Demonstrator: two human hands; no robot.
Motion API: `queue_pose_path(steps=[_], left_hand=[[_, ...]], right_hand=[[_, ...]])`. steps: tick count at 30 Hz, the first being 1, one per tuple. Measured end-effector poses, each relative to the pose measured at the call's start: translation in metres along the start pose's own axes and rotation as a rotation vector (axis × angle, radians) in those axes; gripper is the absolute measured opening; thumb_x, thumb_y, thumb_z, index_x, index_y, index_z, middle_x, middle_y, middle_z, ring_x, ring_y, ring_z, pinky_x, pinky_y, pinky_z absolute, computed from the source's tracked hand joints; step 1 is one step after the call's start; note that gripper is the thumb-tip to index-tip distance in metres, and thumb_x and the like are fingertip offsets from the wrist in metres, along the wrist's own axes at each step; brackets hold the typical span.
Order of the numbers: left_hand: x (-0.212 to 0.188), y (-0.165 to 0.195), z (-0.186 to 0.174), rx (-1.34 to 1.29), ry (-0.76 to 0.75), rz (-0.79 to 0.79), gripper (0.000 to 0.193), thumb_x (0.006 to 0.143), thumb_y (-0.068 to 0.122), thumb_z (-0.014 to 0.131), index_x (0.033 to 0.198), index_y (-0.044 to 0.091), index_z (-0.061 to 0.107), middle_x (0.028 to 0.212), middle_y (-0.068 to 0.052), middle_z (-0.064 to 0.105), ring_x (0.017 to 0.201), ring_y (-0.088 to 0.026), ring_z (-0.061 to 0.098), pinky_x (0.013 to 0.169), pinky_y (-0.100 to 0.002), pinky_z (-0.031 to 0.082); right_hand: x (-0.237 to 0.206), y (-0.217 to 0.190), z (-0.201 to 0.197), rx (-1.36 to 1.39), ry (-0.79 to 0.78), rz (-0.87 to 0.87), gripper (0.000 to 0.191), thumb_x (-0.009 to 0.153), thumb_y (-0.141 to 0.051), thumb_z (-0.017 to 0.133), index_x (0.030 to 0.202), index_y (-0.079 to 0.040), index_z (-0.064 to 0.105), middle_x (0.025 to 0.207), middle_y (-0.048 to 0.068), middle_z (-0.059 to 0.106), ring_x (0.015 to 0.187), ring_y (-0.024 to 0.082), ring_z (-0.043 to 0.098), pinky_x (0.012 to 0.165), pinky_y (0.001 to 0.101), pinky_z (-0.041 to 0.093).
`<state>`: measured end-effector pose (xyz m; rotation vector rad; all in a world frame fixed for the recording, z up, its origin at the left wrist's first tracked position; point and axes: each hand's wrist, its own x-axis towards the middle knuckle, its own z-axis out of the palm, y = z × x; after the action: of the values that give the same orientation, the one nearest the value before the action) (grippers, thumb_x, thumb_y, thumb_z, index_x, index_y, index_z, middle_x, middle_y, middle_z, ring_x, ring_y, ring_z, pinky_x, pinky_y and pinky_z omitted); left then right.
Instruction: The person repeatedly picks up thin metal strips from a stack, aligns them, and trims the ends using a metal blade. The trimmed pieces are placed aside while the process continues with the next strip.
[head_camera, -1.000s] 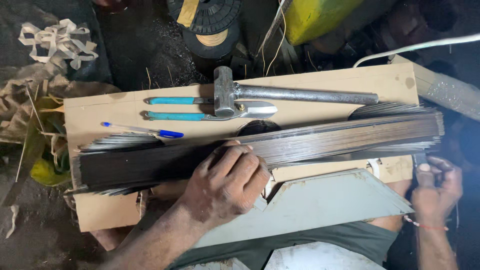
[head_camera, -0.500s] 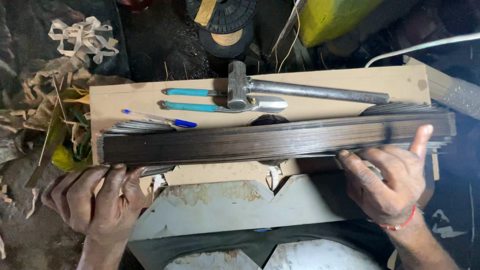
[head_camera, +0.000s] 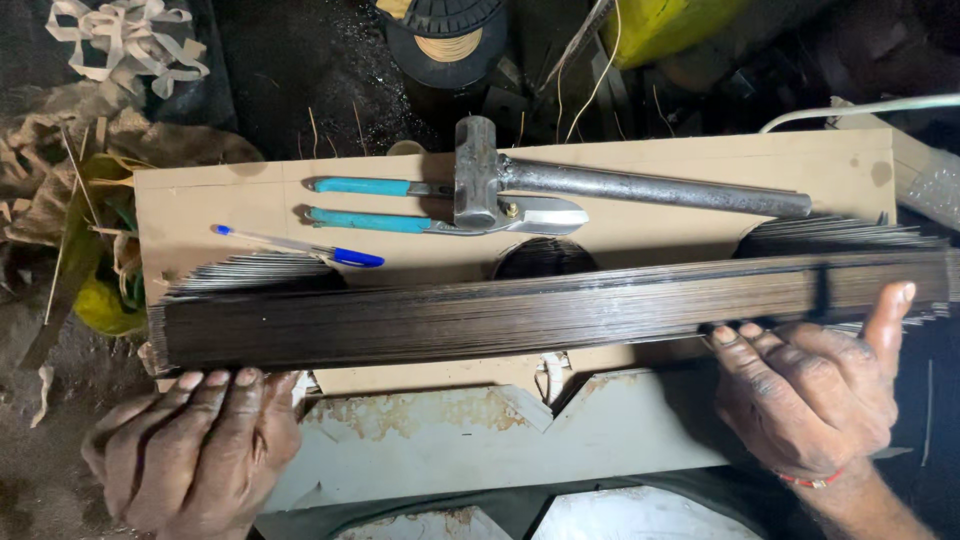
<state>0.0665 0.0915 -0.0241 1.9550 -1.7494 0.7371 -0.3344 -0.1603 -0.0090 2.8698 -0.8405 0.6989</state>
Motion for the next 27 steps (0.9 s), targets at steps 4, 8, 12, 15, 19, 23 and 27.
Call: queue_pose_path(steps=[4, 8, 12, 15, 19, 23, 27], left_hand=[[0.003, 0.0, 0.004, -0.031, 0.0, 0.076, 0.028, 0.074, 0.022, 0.092, 0.093, 0.005, 0.079, 0.082, -0.005, 0.07, 0.088, -0.024, 0.069, 0.079, -0.037, 0.055], [0.006, 0.002, 0.004, -0.005, -0.032, 0.077, 0.033, 0.073, 0.027, 0.091, 0.093, 0.005, 0.078, 0.084, -0.006, 0.071, 0.089, -0.026, 0.069, 0.08, -0.04, 0.052], [0.009, 0.007, 0.0, -0.001, -0.081, 0.047, 0.036, 0.074, 0.032, 0.092, 0.092, 0.004, 0.078, 0.083, -0.006, 0.07, 0.09, -0.025, 0.069, 0.082, -0.04, 0.053], [0.013, 0.009, -0.001, -0.001, -0.082, 0.022, 0.035, 0.075, 0.032, 0.091, 0.091, 0.005, 0.078, 0.083, -0.005, 0.07, 0.088, -0.024, 0.068, 0.079, -0.04, 0.052], [0.023, 0.005, -0.005, -0.067, -0.176, 0.007, 0.031, 0.075, 0.031, 0.088, 0.088, 0.005, 0.078, 0.082, -0.005, 0.07, 0.085, -0.024, 0.067, 0.079, -0.043, 0.054], [0.033, 0.01, 0.0, -0.064, -0.111, -0.083, 0.027, 0.079, 0.029, 0.089, 0.079, 0.008, 0.073, 0.076, -0.005, 0.063, 0.08, -0.026, 0.063, 0.075, -0.045, 0.052], [0.036, 0.003, 0.001, -0.156, -0.038, -0.078, 0.037, 0.08, 0.037, 0.091, 0.075, 0.008, 0.069, 0.076, -0.003, 0.058, 0.076, -0.027, 0.059, 0.074, -0.046, 0.047]], right_hand=[[-0.007, 0.004, 0.001, -0.008, -0.015, 0.026, 0.036, 0.071, 0.004, 0.084, 0.105, -0.008, 0.083, 0.075, 0.003, 0.064, 0.076, 0.023, 0.061, 0.132, 0.074, 0.026], [-0.008, 0.002, 0.0, -0.028, -0.067, 0.058, 0.035, 0.077, 0.002, 0.084, 0.11, -0.01, 0.083, 0.081, 0.003, 0.065, 0.08, 0.022, 0.063, 0.131, 0.0653, 0.025], [-0.001, 0.002, -0.001, 0.006, -0.075, 0.072, 0.034, 0.076, -0.001, 0.084, 0.11, -0.009, 0.082, 0.081, 0.003, 0.066, 0.077, 0.02, 0.062, 0.132, 0.0652, 0.027], [0.003, 0.002, -0.003, 0.013, -0.104, 0.081, 0.033, 0.071, -0.004, 0.083, 0.104, -0.008, 0.08, 0.075, 0.003, 0.064, 0.074, 0.021, 0.062, 0.132, 0.0704, 0.03], [0.007, 0.002, -0.001, 0.045, -0.079, 0.067, 0.036, 0.066, -0.005, 0.085, 0.101, -0.006, 0.08, 0.073, 0.005, 0.064, 0.073, 0.025, 0.061, 0.126, 0.0715, 0.035], [0.01, 0.003, 0.006, 0.094, -0.01, 0.059, 0.024, 0.08, -0.005, 0.085, 0.103, -0.008, 0.078, 0.082, 0.005, 0.063, 0.077, 0.023, 0.061, 0.128, 0.063, 0.037], [0.013, 0.014, -0.008, 0.069, -0.011, 0.022, 0.021, 0.072, -0.004, 0.085, 0.091, -0.01, 0.078, 0.072, 0.004, 0.059, 0.067, 0.022, 0.058, 0.127, 0.0635, 0.04]])
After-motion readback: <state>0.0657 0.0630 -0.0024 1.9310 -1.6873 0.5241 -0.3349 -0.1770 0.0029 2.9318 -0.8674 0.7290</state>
